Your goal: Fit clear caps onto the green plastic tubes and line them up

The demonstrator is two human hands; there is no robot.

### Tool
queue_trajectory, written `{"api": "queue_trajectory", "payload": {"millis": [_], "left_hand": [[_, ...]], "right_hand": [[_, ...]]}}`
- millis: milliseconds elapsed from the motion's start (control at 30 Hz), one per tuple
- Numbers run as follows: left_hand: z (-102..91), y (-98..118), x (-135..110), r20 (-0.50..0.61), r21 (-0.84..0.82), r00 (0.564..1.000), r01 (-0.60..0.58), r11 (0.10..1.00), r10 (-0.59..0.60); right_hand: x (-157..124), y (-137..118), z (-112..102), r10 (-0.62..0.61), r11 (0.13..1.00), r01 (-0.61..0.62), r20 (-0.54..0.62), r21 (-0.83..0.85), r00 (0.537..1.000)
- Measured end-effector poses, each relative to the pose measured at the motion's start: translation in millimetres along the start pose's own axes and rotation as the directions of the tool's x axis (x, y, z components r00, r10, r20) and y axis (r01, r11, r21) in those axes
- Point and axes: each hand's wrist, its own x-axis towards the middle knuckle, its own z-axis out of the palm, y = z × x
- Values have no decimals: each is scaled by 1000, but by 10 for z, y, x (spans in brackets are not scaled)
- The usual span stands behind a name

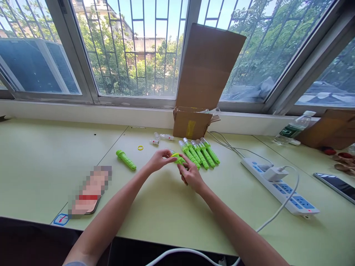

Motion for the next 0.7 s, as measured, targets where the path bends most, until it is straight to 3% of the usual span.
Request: {"api": "queue_trajectory", "payload": {"millis": [200,300,367,500,700], "left_hand": [[71,19,-11,20,-16,1000,20,1000,-19],[141,28,-23,11,2,1000,13,1000,-13],[187,26,-25,-11,-5,1000,4,1000,-4],[207,7,-19,-74,51,997,-33,998,37],[169,-20,-41,-71,175,987,-128,976,142]], "right_hand": [[39,53,-32,6,998,-3,-54,66,999],[82,92,-53,-18,997,10,-115,-71,993],[106,110,-70,-103,968,60,-167,-245,981],[117,137,-95,-328,787,207,-109,-581,938],[72,140,-71,-330,561,204,10,-803,944]]}}
